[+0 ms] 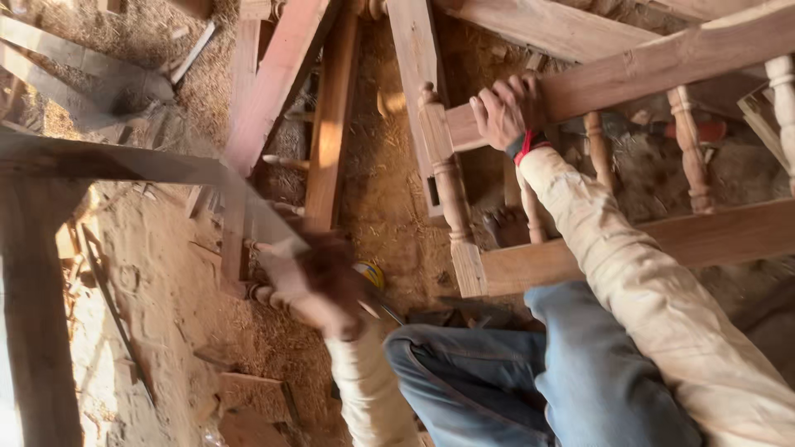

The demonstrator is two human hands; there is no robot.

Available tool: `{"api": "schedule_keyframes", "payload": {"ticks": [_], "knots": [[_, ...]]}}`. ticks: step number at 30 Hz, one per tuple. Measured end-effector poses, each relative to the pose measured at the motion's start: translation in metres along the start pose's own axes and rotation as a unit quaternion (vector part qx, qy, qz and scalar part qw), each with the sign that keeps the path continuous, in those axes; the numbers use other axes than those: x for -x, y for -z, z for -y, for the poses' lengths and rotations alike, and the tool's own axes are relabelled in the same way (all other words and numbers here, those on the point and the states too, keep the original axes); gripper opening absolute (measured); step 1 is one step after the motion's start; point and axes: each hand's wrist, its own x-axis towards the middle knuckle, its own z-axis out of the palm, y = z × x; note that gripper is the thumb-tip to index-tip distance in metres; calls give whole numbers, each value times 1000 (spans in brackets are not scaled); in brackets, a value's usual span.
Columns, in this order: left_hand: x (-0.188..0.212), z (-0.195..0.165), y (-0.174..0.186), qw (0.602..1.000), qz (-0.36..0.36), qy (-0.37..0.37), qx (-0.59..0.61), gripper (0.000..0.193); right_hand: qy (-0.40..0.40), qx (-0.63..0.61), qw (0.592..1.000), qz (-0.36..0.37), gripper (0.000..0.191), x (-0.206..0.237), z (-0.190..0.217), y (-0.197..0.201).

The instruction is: The person assembles a wooden chair frame by inserting nails into pre-drilled holes and hammering them in. They repeatedly pick nails from a container and use a hammer to secure the chair's spindles and rails.

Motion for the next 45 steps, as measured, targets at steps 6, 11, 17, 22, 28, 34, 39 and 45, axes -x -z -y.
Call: {"api": "schedule_keyframes", "payload": {"ticks": [6,11,17,22,28,34,39,45], "knots": [[-30,-9,-15,896,-167,-156,381,13,6,4,1000,29,27,-1,-3,-5],[64,40,-93,955,234,110,-148,8,-10,-2,999,47,31,4,-5,-4],[22,-3,-56,994,50,-49,-89,13,9,-12,1000,22,32,6,-4,-5],[-15,-4,-61,960,-161,-141,180,9,-14,-8,1000,22,32,9,-6,-12],[69,45,-89,904,315,193,-214,20,-8,-22,999,41,31,4,-4,-11],[97,41,-69,975,152,107,-123,23,-1,-11,1000,17,32,7,-3,-9],[81,53,-87,927,260,200,-184,20,-6,-33,999,23,32,7,-5,-7],[54,3,-54,953,251,104,-136,22,17,23,1000,-13,29,10,-5,-4]]}}
